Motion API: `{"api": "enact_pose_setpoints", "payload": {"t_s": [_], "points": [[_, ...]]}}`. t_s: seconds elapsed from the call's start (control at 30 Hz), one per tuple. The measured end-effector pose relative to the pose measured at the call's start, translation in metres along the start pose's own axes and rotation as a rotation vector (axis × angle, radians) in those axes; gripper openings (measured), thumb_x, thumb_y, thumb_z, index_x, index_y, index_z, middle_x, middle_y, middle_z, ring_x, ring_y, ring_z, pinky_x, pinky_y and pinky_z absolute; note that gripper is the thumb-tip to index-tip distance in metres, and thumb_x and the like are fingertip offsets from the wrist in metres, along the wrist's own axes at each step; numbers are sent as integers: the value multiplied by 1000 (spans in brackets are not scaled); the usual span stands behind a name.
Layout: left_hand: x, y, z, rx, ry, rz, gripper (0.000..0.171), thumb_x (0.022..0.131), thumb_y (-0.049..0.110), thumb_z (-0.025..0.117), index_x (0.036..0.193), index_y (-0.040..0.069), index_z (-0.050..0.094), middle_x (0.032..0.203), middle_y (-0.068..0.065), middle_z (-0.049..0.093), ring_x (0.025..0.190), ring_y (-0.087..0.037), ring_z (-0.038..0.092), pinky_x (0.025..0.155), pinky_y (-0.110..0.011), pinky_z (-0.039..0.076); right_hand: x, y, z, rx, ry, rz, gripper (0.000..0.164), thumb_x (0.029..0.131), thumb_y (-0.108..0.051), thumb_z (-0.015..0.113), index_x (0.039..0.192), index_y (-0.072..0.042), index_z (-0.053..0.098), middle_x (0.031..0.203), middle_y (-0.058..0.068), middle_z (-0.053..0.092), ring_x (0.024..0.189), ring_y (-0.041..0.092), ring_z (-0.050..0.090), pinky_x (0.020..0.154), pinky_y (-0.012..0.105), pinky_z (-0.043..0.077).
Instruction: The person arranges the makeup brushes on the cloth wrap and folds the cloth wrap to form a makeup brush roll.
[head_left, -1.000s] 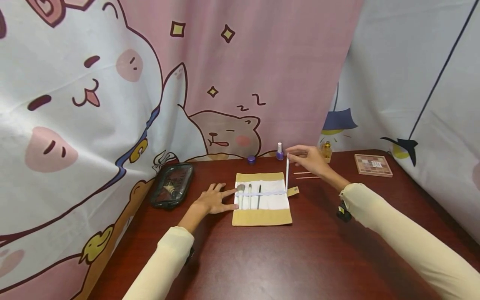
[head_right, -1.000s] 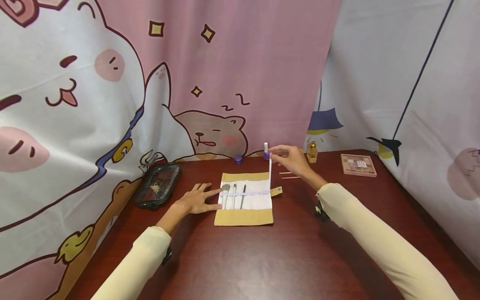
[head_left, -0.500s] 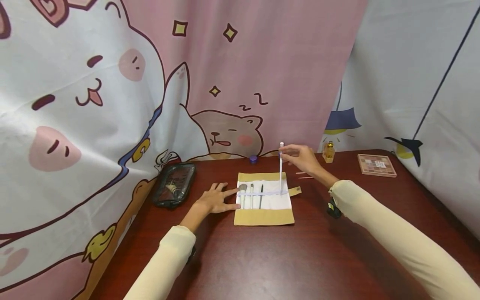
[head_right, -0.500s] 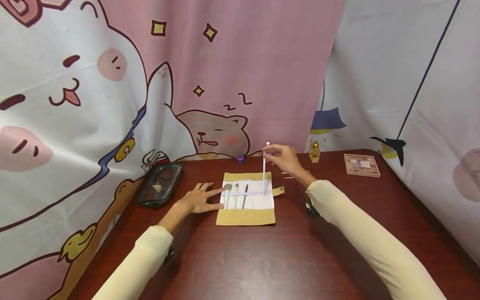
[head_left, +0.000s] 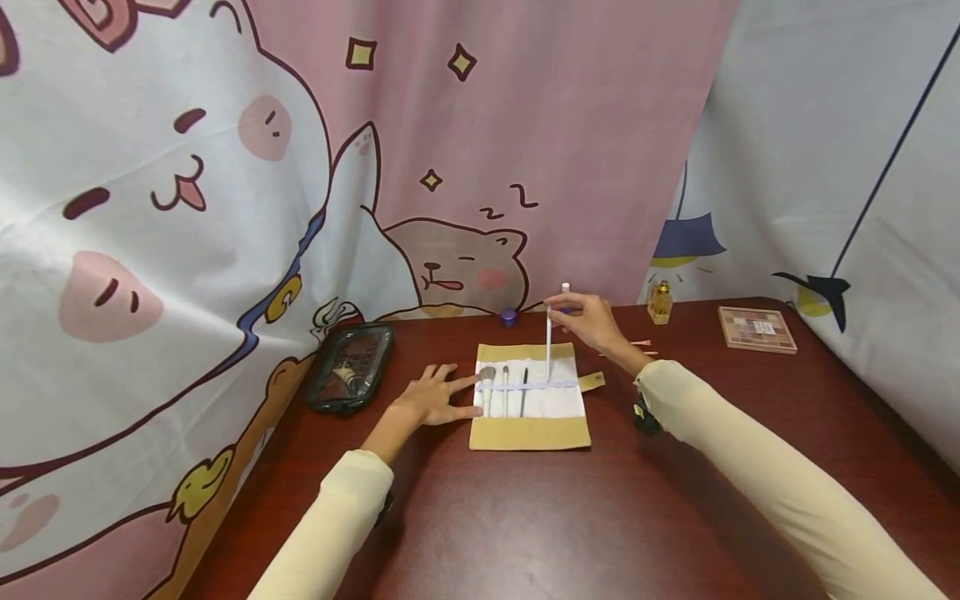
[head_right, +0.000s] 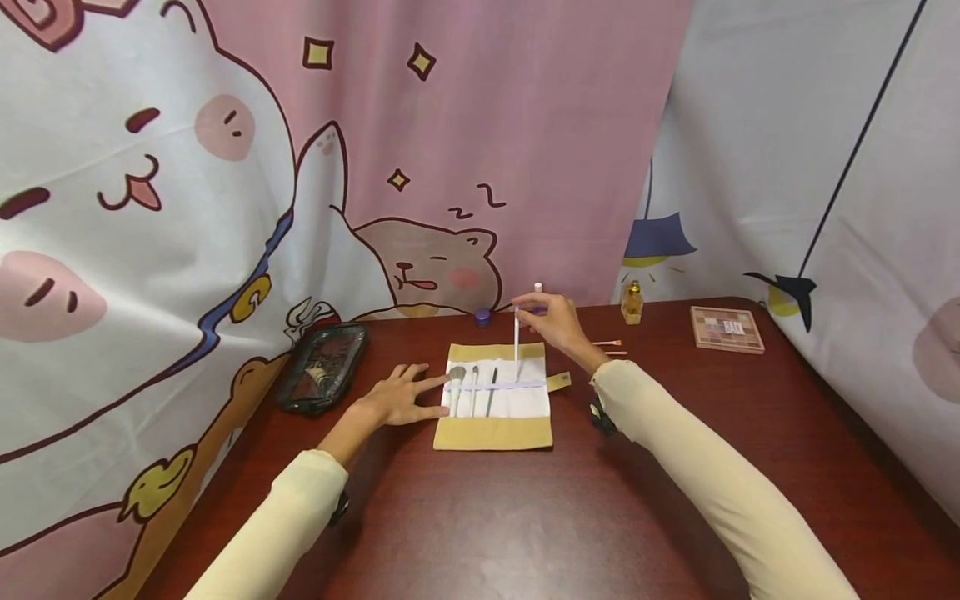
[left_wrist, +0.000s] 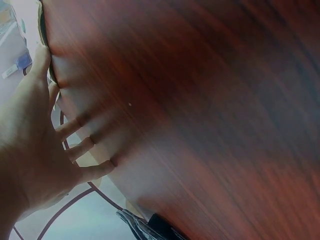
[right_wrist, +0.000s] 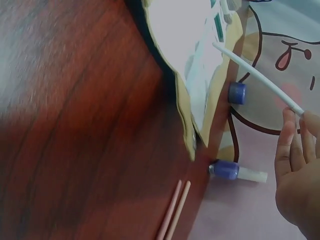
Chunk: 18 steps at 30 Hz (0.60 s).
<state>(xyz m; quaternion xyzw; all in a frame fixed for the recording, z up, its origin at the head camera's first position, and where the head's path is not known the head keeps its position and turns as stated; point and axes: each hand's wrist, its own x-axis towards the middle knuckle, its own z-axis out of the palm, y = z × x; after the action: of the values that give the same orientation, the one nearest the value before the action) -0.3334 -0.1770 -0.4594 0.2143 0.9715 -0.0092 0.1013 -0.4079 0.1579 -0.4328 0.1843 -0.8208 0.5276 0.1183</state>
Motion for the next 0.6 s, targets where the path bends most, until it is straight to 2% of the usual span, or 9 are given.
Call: {"api": "enact_pose_setpoints", "payload": {"t_s": [0.13,0.27,0.37,0.47,0.6], "points": [[1,-1,1,8,3,-1,80,93,83,44,162,45,32,169,-10,26,153,-38,23,107,-64,41,1,4,8,5,17,21,23,96,-11,76,118,-5,78,101,19,78,72,12,74,65,32,61],[2,0,2,10,6,-5,80,92,83,44,162,46,32,169,-10,26,153,-38,23,107,-63,42,1,6,14,-2,15,29,22,96,-12,77,117,-6,79,98,19,78,73,29,76,72,51,61],[2,0,2,12,5,-8,80,92,83,44,162,47,31,169,-10,26,153,-37,23,108,-63,41,-2,8,17,0,-11,38,24,96,-11,76,119,-5,78,101,20,77,81,43,75,75,59,58],[2,0,2,10,7,-7,79,92,83,44,161,46,32,169,-10,26,153,-38,23,108,-63,41,-5,11,19,-19,-45,53,27,96,-11,76,122,-5,77,110,17,77,88,41,76,76,55,60],[1,0,1,1,10,-5,79,93,82,45,161,46,33,169,-10,26,153,-39,23,108,-64,41,-10,17,22,-115,-79,66,31,95,-19,78,125,-10,76,117,11,77,94,30,77,74,39,61]]}}
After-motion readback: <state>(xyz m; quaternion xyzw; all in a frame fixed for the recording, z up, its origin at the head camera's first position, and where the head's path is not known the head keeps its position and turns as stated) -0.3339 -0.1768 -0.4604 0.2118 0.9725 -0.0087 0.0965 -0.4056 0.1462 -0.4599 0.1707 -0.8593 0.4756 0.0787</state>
